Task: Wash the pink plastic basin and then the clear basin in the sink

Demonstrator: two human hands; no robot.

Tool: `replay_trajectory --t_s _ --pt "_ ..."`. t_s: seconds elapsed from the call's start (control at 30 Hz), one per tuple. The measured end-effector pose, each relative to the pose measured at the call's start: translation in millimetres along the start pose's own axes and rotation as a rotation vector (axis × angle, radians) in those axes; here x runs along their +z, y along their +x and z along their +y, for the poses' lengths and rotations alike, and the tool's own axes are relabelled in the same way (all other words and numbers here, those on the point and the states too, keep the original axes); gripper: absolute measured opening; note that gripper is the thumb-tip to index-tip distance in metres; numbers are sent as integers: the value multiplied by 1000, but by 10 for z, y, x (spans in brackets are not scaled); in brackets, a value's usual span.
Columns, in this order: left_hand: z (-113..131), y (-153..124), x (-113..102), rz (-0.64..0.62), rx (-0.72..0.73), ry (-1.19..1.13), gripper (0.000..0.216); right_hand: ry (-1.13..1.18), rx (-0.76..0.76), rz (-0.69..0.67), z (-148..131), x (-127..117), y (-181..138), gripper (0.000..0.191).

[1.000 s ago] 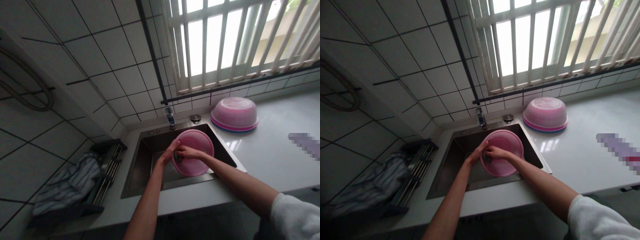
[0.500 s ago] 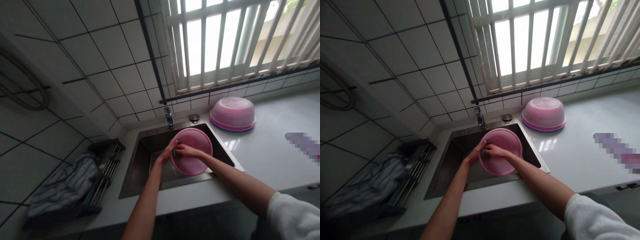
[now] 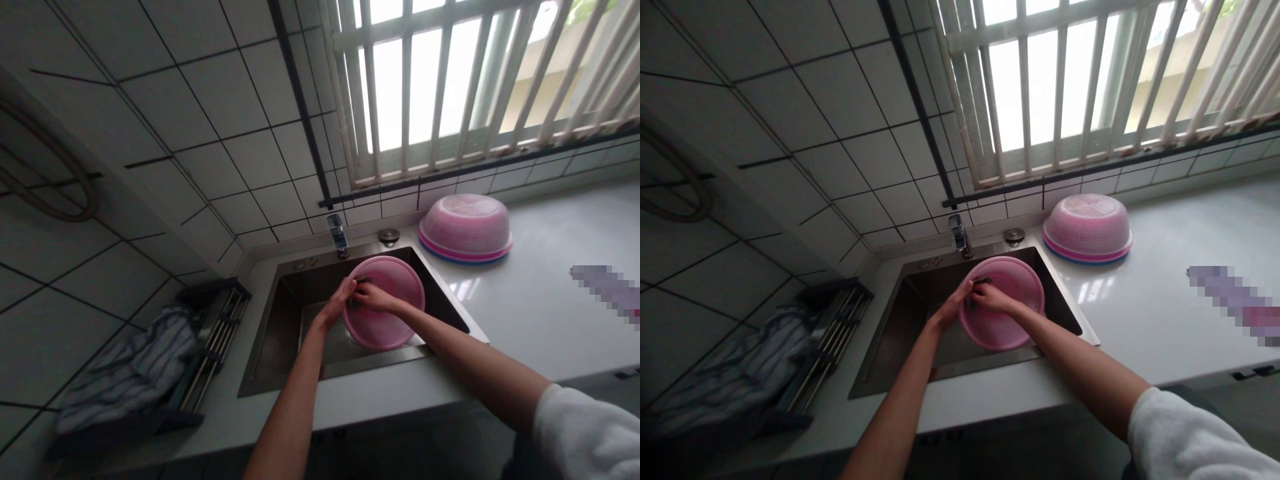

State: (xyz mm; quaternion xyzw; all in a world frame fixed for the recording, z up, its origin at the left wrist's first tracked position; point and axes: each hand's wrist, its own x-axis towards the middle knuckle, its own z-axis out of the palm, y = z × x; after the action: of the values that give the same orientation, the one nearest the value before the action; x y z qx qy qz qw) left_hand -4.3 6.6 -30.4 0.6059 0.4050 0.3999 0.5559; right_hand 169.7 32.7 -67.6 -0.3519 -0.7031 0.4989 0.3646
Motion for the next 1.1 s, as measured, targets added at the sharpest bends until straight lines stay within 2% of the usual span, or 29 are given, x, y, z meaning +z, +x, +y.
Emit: replay_trajectory --t_s 0.07,0.13,0.17,0.3,0.37,0.43,0.57,0.63,0.7,0.87,0.93,1.0,1.1 --pt "-23 10 -16 9 -23 4 78 -8 48 -165 8 101 -43 13" --pt "-38 21 -23 16 -36 -7 78 11 84 -195 17 124 -48 15" --pt "-42 26 -22 16 -35 -19 78 23 81 -139 20 100 -35 16" --pt "-48 35 -7 -9 -23 -75 79 11 23 284 1 -107 56 21" --pt "-49 33 -5 -13 -22 -70 80 13 14 330 -28 -165 73 21" --pt "-51 26 -14 -6 -20 -48 80 34 -8 222 -62 -140 50 21" --pt "-63 17 -53 33 -58 -18 81 34 -32 -151 -110 46 -45 20" --pt "-72 24 -62 51 -78 -28 82 37 -28 -226 -123 92 -66 22" --pt "-78 39 -51 45 -75 -54 83 71 -26 -135 -138 54 -54 26" --pt "-55 73 32 -15 -46 -133 83 154 -17 381 -199 -230 20 30" --pt "-44 70 50 -27 -39 -144 82 156 -10 448 -222 -265 16 29" --pt "-46 58 43 -16 -42 -137 84 151 -16 331 -234 -205 -14 29" --pt "-65 34 3 26 -92 -112 87 130 -3 -15 -226 -31 -73 29"
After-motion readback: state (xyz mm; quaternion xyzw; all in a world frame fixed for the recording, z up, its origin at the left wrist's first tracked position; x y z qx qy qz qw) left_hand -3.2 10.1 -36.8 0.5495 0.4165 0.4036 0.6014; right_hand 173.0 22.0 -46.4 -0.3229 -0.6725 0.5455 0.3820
